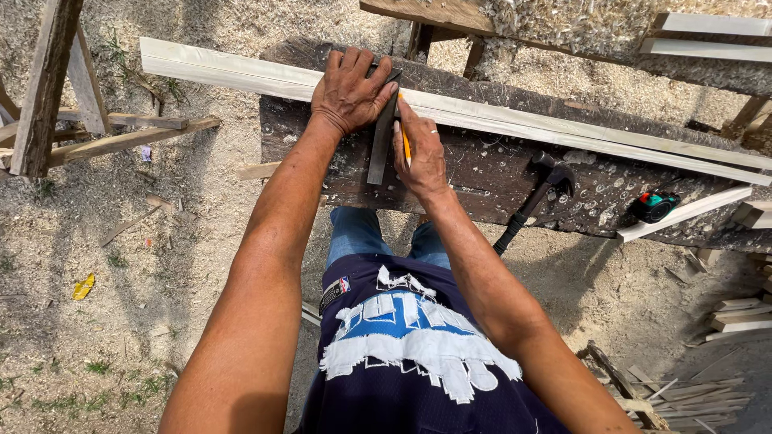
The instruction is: The person saws a thin wood strip on a workbench, then measures and marks strips using a try square and pencil. They take nails from a wooden compartment box, position the strips into a frame on the bench, and hammer nails to fasten the frame joints.
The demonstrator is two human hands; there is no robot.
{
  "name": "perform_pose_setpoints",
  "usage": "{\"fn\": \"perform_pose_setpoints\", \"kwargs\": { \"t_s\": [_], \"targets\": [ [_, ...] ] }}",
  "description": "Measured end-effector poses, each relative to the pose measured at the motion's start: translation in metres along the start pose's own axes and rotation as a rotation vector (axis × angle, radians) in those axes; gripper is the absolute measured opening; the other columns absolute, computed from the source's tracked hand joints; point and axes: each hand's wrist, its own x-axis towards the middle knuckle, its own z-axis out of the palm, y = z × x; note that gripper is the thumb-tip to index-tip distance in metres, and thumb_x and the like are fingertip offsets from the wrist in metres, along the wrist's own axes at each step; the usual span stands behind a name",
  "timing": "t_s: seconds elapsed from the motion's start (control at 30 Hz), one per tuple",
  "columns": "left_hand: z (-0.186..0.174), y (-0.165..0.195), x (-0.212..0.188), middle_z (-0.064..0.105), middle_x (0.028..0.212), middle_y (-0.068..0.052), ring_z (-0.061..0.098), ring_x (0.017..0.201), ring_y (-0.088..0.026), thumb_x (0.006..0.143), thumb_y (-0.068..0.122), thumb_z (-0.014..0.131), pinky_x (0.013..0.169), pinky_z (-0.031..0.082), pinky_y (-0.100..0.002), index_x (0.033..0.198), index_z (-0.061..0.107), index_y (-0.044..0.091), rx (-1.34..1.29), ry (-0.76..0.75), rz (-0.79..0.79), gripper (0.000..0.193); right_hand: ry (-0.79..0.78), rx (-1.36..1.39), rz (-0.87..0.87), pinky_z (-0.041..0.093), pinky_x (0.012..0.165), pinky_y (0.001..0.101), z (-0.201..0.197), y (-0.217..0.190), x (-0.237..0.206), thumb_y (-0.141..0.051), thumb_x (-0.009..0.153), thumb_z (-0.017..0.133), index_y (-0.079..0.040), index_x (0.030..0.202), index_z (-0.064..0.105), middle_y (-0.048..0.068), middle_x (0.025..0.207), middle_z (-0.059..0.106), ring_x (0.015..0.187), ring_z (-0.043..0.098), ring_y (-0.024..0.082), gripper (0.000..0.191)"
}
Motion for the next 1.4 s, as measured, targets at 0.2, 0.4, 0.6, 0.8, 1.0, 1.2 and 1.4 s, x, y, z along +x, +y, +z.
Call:
{"fn": "perform_pose_setpoints", "kwargs": {
  "t_s": [0.2, 0.4, 0.6, 0.8, 1.0, 1.2, 1.4],
  "targets": [
    [-0.004, 0.001, 0.003, 0.057, 0.111, -0.008, 0.052, 0.107, -0.025, 0.109, 0.046, 0.060, 0.091, 0.041, -0.045, 0.130, 0.062, 0.015, -0.035, -0.020, -0.015, 0.036, -0.201, -0.013, 0.141, 0.056, 0.087, 0.0464, -0.009, -0.009, -0.036, -0.012, 0.105, 0.062, -0.007, 0.140, 0.062, 0.019, 0.113, 0.074, 0.094, 0.069, 0.036, 0.036],
    [-0.006, 0.005, 0.005, 0.055, 0.114, -0.010, 0.051, 0.107, -0.027, 0.109, 0.045, 0.060, 0.091, 0.040, -0.044, 0.130, 0.061, 0.016, -0.030, -0.012, -0.014, 0.035, 0.032, 0.062, 0.051, 0.057, 0.102, 0.0417, -0.023, -0.002, -0.049, -0.014, 0.109, 0.059, -0.006, 0.143, 0.060, 0.021, 0.133, 0.068, 0.119, 0.071, 0.036, 0.035],
    [-0.013, 0.019, 0.021, 0.049, 0.110, -0.012, 0.047, 0.102, -0.028, 0.110, 0.042, 0.061, 0.088, 0.040, -0.048, 0.122, 0.061, 0.015, -0.106, -0.161, -0.069, 0.029, 0.244, 0.001, 0.072, 0.056, 0.101, 0.0392, -0.080, 0.047, -0.058, -0.016, 0.110, 0.061, -0.005, 0.128, 0.064, 0.019, 0.126, 0.069, 0.118, 0.070, 0.033, 0.021],
    [-0.004, 0.084, 0.056, 0.046, 0.110, -0.013, 0.048, 0.103, -0.032, 0.110, 0.041, 0.060, 0.087, 0.040, -0.049, 0.122, 0.058, 0.013, -0.193, -0.237, -0.050, 0.031, 0.379, -0.076, 0.235, 0.053, 0.078, 0.0403, -0.157, 0.122, -0.102, -0.019, 0.112, 0.059, -0.002, 0.105, 0.063, 0.013, 0.101, 0.058, 0.088, 0.060, 0.028, 0.018],
    [0.050, 0.213, 0.112, 0.044, 0.110, -0.013, 0.049, 0.100, -0.034, 0.113, 0.039, 0.060, 0.086, 0.041, -0.054, 0.124, 0.054, 0.015, -0.377, -0.159, -0.030, 0.027, 0.416, -0.257, 0.454, 0.050, 0.076, 0.0465, -0.219, 0.194, -0.151, -0.034, 0.108, 0.062, 0.001, 0.105, 0.059, 0.017, 0.100, 0.054, 0.088, 0.057, 0.031, 0.035],
    [0.079, 0.314, 0.154, 0.047, 0.107, -0.012, 0.053, 0.099, -0.034, 0.108, 0.037, 0.066, 0.083, 0.044, -0.053, 0.121, 0.053, 0.014, -0.490, -0.148, -0.119, 0.029, 0.087, -0.191, 0.608, 0.053, 0.084, 0.0552, -0.208, 0.200, -0.177, -0.029, 0.091, 0.072, -0.002, 0.101, 0.064, 0.026, 0.097, 0.068, 0.093, 0.066, 0.047, 0.030],
    [0.088, 0.343, 0.183, 0.051, 0.105, -0.011, 0.057, 0.098, -0.035, 0.104, 0.036, 0.072, 0.082, 0.045, -0.051, 0.117, 0.054, 0.013, -0.447, -0.217, -0.018, 0.032, -0.006, 0.121, 0.447, 0.056, 0.080, 0.0488, -0.224, 0.210, -0.190, -0.025, 0.084, 0.078, -0.004, 0.114, 0.068, 0.022, 0.095, 0.071, 0.089, 0.070, 0.040, 0.039]
  ]
}}
